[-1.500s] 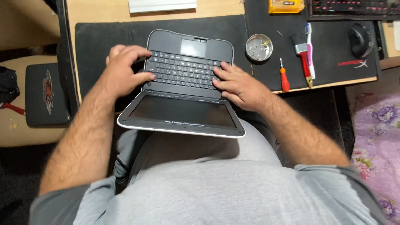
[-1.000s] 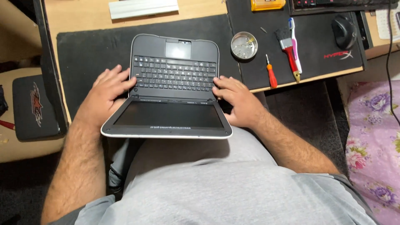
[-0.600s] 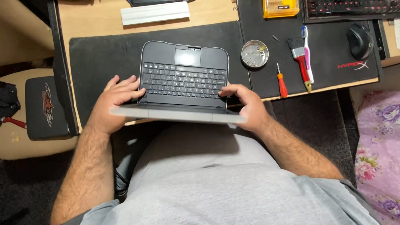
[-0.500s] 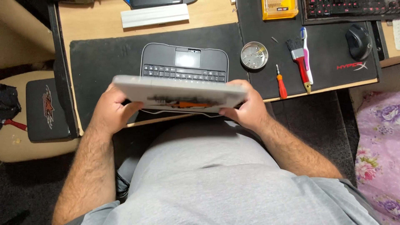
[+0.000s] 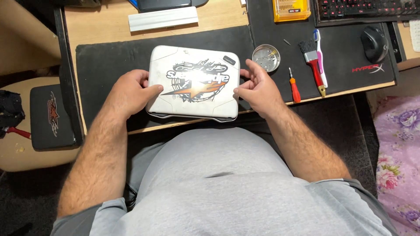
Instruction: The person flips a white laptop over and uses a screwdriver to remove multiple screws from the bottom casing. They place the removed screws into a small metal dish and continue unscrewing the device.
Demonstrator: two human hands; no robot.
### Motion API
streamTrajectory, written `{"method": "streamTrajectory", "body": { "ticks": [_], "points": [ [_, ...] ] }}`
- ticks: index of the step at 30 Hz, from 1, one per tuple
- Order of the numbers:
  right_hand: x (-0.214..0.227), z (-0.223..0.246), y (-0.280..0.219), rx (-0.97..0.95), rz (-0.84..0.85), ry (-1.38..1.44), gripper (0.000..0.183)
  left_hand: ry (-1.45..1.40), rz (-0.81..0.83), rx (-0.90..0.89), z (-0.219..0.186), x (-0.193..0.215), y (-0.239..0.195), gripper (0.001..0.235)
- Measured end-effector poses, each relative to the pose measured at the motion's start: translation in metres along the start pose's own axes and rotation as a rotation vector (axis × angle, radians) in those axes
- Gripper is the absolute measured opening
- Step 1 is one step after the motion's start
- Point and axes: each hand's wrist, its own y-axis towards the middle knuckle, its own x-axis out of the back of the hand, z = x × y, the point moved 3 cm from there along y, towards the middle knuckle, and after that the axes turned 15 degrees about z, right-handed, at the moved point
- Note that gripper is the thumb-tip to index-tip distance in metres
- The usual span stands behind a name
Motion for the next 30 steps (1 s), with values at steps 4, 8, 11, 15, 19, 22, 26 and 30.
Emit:
{"method": "streamTrajectory", "body": {
  "ticks": [4,8,11,15,19,22,26,30],
  "points": [
    [-0.002,0.001,-0.006,0.036,-0.034,0.011,0.091,-0.026,-0.009,-0.013,0.004,-0.005,-0.001,0.05],
    [-0.024,0.064,-0.03,0.194,-0.023,-0.063,0.095,-0.206,-0.135,-0.106,-0.018,-0.002,-0.026,0.046],
    [-0.027,0.08,-0.039,0.351,0.03,-0.147,0.091,-0.177,-0.335,-0.248,-0.009,-0.007,-0.031,0.046],
    [-0.04,0.076,-0.047,0.516,0.082,-0.125,0.095,0.137,-0.71,-0.666,-0.001,-0.019,-0.037,0.011],
    [-0.047,0.025,-0.043,0.546,0.126,-0.054,0.097,0.237,-0.745,-0.943,0.032,-0.041,-0.027,0.019],
    [-0.041,-0.002,-0.045,0.474,0.068,-0.125,0.082,0.255,-0.716,-0.908,0.041,-0.056,-0.026,0.023],
    [-0.03,-0.001,-0.046,0.498,0.041,-0.192,0.069,0.301,-0.591,-0.838,0.032,-0.066,-0.031,0.021],
    [-0.028,0.004,-0.039,0.583,0.023,-0.337,0.052,0.181,-0.385,-0.932,0.016,-0.064,-0.028,0.015]
  ]
}}
